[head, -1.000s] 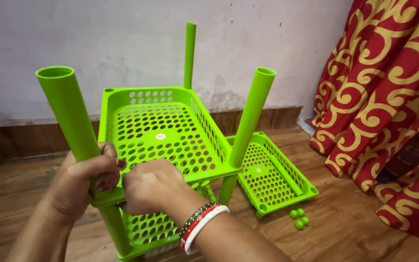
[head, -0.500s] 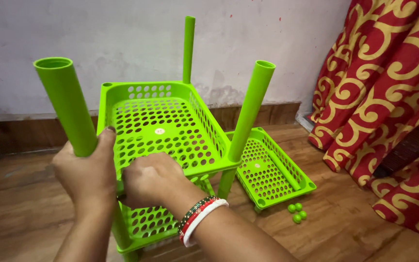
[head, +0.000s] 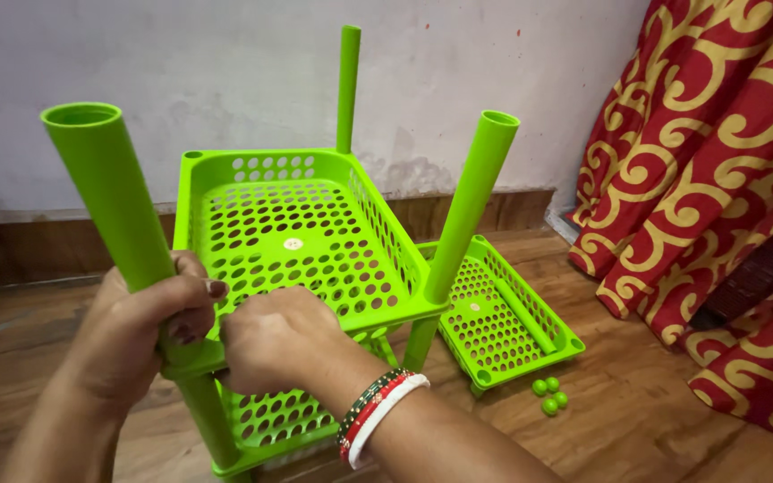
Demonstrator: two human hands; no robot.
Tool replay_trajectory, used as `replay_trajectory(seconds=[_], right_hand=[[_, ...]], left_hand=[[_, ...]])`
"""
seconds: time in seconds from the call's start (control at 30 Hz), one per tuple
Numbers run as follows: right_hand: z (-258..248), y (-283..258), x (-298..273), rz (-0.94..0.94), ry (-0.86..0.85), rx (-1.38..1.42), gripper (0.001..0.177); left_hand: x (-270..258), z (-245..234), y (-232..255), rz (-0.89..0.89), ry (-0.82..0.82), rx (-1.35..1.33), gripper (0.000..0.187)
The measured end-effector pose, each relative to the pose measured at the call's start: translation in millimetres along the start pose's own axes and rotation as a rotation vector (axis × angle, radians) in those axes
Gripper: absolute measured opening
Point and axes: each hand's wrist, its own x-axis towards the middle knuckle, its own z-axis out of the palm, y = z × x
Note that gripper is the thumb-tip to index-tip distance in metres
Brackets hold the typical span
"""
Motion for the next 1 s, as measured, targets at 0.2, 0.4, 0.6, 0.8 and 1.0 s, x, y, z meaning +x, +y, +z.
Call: replay_trajectory(seconds=[0.2,0.4,0.6,0.8,1.0], right_hand=[[2,1,0,-0.028,0.048,-0.038,0.027],[8,3,-1,-0.044,0.072,-0.038,0.031],[7,4,2,-0.055,0.081,-0.024,0.03],[9,5,5,-0.042,0.069,-0.027,0.028],[8,5,4,-0.033,0.095,-0.003,0.03]], left_hand=[[-13,49,12,0.121,0.623,0.359,0.022],[-4,66,32,0.396,0.693,0.405,0.024],[0,45,33,0.184,0.405,0.099,0.015],[3,20,40,0.044,0.027,-0.069,0.014],[5,20,36,0.036,0.028,-0.091,0.022]])
